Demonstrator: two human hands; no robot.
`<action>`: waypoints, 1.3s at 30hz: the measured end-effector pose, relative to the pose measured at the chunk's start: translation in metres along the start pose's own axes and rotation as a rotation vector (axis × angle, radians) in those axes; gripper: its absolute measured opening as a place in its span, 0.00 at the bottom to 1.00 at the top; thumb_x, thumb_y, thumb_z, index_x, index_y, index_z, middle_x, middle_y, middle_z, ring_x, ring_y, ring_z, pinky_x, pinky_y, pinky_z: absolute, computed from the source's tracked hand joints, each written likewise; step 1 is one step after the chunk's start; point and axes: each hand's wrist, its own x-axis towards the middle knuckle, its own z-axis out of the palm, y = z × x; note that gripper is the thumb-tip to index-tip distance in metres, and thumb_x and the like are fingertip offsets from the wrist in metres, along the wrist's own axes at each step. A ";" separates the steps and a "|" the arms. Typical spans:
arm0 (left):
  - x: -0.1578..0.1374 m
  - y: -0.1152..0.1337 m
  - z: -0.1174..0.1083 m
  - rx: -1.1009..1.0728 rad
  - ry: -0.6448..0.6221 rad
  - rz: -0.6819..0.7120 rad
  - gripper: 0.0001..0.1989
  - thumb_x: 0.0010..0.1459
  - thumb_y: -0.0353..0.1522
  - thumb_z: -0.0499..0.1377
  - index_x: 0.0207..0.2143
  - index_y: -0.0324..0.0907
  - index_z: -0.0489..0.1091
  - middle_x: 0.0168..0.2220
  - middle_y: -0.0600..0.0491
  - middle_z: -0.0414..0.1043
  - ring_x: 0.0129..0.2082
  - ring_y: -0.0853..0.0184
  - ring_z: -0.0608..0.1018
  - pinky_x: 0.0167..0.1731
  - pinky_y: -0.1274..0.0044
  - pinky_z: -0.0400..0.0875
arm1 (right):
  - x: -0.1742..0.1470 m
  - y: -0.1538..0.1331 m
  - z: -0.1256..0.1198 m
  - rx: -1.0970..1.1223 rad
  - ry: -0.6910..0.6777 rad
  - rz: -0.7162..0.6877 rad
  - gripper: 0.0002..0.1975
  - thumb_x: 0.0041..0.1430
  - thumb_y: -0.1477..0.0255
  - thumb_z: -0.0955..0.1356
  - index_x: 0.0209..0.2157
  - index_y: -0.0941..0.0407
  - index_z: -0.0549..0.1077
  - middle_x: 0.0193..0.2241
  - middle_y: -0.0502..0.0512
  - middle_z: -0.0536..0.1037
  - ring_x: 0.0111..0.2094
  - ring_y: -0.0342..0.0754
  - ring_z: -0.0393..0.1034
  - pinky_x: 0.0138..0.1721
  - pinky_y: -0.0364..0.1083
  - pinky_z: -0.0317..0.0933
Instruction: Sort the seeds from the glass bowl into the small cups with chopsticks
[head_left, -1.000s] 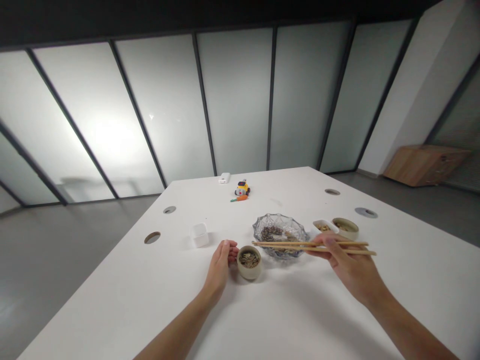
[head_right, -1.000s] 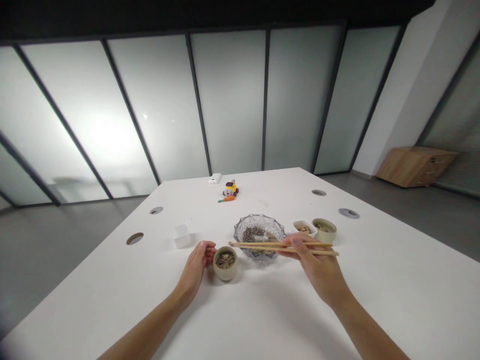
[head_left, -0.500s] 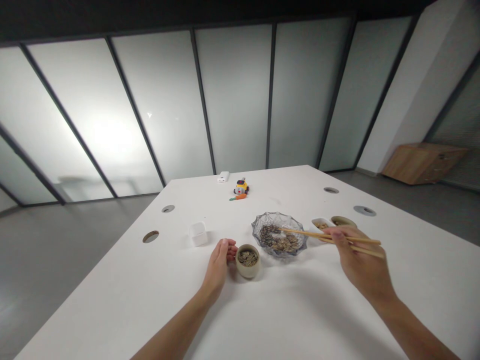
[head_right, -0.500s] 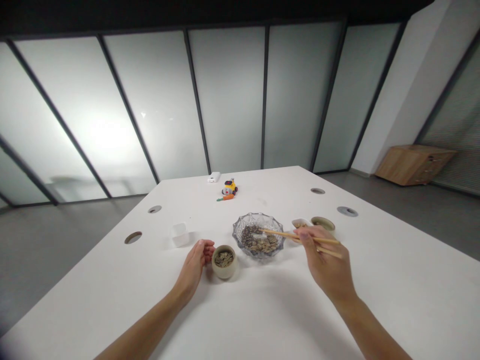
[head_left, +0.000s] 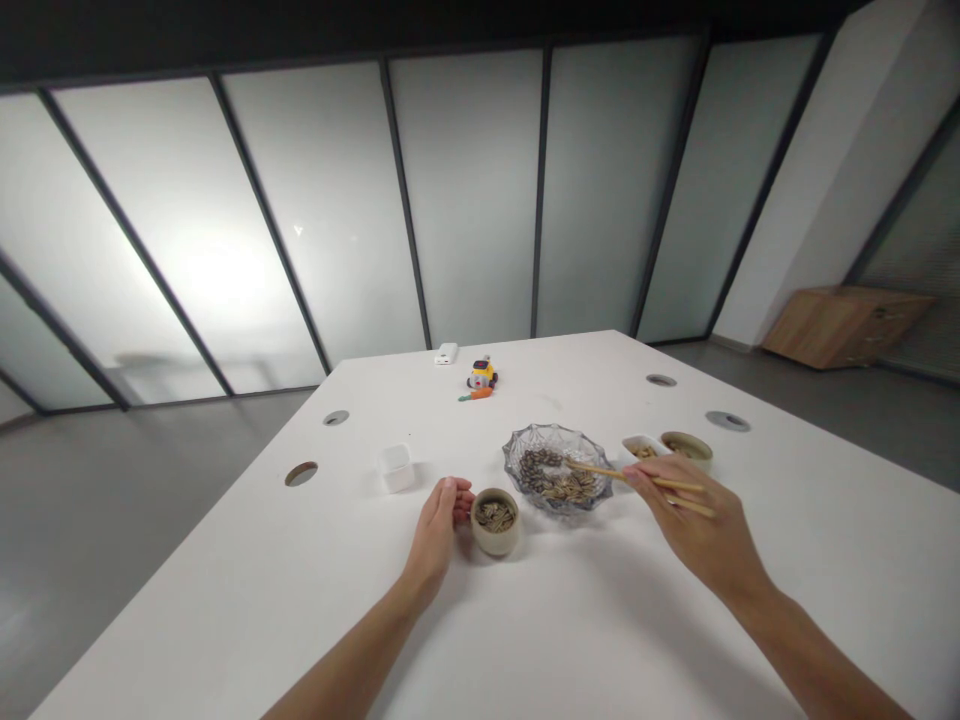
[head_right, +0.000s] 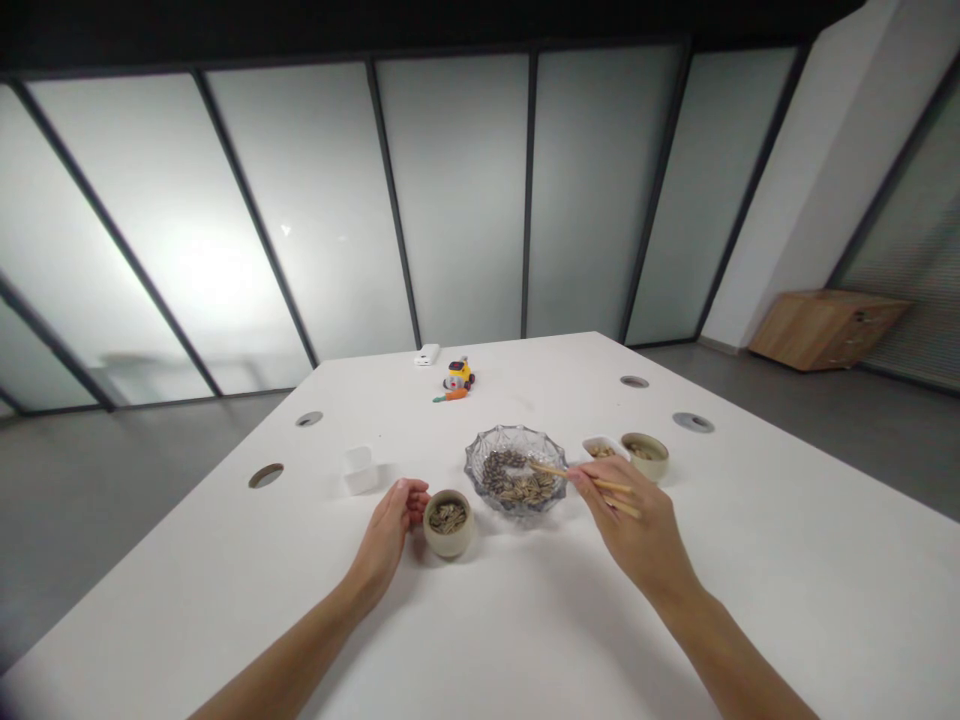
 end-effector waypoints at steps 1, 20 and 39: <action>0.000 0.001 0.000 0.003 -0.004 0.001 0.39 0.53 0.69 0.61 0.39 0.41 0.76 0.35 0.48 0.78 0.37 0.59 0.78 0.41 0.69 0.72 | 0.000 -0.001 0.000 0.015 -0.004 0.010 0.08 0.72 0.67 0.70 0.38 0.50 0.81 0.35 0.52 0.85 0.37 0.51 0.83 0.40 0.50 0.77; 0.000 0.000 0.000 -0.003 -0.002 0.004 0.39 0.53 0.69 0.61 0.39 0.41 0.76 0.35 0.48 0.79 0.37 0.59 0.79 0.42 0.69 0.73 | 0.000 -0.004 0.000 0.039 0.051 0.057 0.09 0.72 0.66 0.71 0.38 0.51 0.82 0.35 0.53 0.85 0.37 0.50 0.82 0.41 0.49 0.76; -0.001 0.001 0.000 0.006 0.001 0.006 0.38 0.54 0.69 0.61 0.38 0.41 0.77 0.35 0.48 0.78 0.36 0.59 0.78 0.42 0.68 0.73 | 0.005 -0.002 -0.002 0.188 0.182 0.550 0.22 0.67 0.48 0.70 0.34 0.51 0.84 0.37 0.56 0.88 0.38 0.54 0.85 0.41 0.51 0.81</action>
